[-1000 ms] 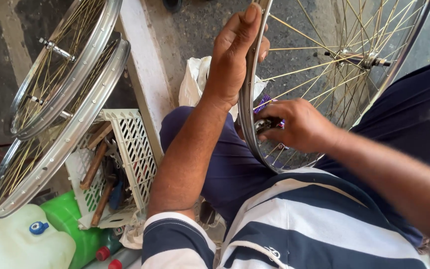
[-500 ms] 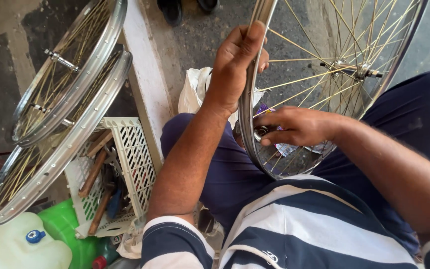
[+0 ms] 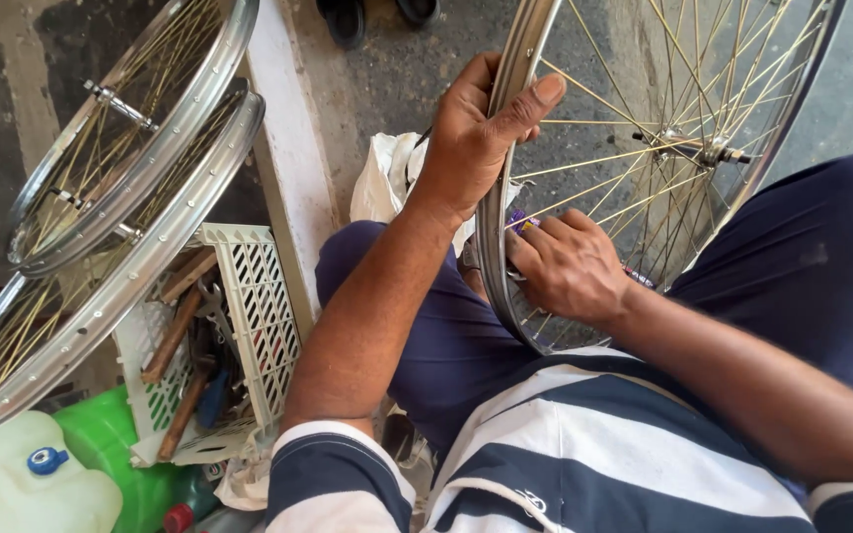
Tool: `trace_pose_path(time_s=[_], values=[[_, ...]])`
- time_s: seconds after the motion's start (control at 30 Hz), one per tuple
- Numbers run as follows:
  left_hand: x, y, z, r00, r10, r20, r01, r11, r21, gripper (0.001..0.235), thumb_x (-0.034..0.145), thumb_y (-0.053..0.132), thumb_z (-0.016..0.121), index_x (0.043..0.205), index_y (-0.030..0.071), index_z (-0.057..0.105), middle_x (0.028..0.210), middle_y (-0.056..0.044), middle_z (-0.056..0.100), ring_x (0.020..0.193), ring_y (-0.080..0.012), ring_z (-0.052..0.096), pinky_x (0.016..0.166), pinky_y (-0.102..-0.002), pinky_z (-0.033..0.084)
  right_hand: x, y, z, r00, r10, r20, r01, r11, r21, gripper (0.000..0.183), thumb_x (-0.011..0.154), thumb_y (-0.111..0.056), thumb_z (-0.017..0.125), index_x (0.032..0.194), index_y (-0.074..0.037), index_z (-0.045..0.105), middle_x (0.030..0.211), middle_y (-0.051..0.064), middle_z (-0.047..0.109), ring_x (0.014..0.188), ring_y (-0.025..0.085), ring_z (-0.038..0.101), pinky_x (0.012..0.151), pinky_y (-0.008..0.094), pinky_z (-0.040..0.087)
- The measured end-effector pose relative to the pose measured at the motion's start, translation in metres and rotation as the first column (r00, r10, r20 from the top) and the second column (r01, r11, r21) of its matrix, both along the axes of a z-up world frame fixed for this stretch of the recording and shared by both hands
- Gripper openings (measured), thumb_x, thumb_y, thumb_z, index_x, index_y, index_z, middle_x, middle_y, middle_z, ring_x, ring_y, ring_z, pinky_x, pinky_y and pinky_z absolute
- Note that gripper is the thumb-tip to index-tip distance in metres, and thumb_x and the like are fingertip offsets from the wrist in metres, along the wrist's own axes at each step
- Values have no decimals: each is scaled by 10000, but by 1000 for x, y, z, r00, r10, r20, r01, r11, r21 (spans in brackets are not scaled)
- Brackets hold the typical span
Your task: The person sits on the floor and uses a small metal tool to tighten the spokes on a bicycle wheel rim. They rotate the wheel to access different sections and continue the process for the duration of the clip.
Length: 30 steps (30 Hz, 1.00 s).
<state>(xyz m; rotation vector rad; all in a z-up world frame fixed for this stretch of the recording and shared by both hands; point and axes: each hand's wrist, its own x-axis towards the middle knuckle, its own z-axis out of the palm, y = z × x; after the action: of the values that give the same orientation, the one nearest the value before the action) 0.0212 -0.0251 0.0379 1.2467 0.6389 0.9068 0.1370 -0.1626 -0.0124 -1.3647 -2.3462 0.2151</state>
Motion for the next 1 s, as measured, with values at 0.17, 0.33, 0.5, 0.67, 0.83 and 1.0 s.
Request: trace_pose_path(time_s=[0.17, 0.33, 0.5, 0.67, 0.83, 1.0], values=[[-1, 0, -3, 1000, -8, 4, 8, 1000, 19, 318, 952, 344, 818, 1041, 96, 639, 804, 43, 578, 725, -63, 537, 667, -236, 457, -5, -2, -7, 984, -171, -48, 157, 964, -214, 218, 751, -172, 780, 947, -155, 687, 701, 75, 654, 708, 302, 673, 704, 444, 536], [-2, 2, -6, 999, -30, 34, 29, 999, 20, 327, 950, 356, 822, 1038, 102, 635, 800, 43, 590, 712, -65, 540, 661, -245, 465, 33, 28, 25, 920, -27, -390, -292, 615, -733, 320, 811, -248, 809, 1059, -113, 658, 820, 64, 722, 762, 234, 728, 700, 385, 555], [-2, 3, -9, 999, -29, 32, 27, 999, 45, 335, 953, 363, 830, 1020, 104, 627, 795, 45, 571, 706, -65, 520, 650, -246, 434, 4, -1, 13, 935, 27, -352, -16, 999, 33, 216, 727, -87, 760, 873, -67, 602, 867, 123, 690, 824, 320, 686, 781, 442, 524], [-2, -1, -3, 999, -32, 10, 31, 997, 67, 327, 956, 381, 816, 1044, 119, 641, 785, 45, 580, 705, -67, 537, 652, -251, 443, 4, -9, 11, 975, 46, -218, -40, 999, 32, 179, 733, -57, 771, 825, -46, 618, 992, 149, 740, 813, 335, 698, 726, 458, 510], [-3, 1, -6, 995, -95, 42, 88, 986, 142, 295, 1022, 368, 777, 943, 99, 686, 748, 19, 627, 676, -80, 571, 640, -256, 456, 43, 3, 23, 837, -15, -547, -250, 878, -407, 444, 814, -321, 805, 1159, -61, 700, 1142, 136, 748, 959, 300, 763, 793, 401, 620], [-7, 4, -10, 987, -136, 86, 122, 981, 152, 310, 1035, 307, 763, 862, 61, 691, 727, 11, 603, 638, -97, 560, 631, -273, 445, 41, 33, 27, 878, 94, -470, -413, 644, -644, 333, 899, -267, 738, 1152, -61, 674, 1000, 115, 757, 889, 275, 751, 769, 431, 594]])
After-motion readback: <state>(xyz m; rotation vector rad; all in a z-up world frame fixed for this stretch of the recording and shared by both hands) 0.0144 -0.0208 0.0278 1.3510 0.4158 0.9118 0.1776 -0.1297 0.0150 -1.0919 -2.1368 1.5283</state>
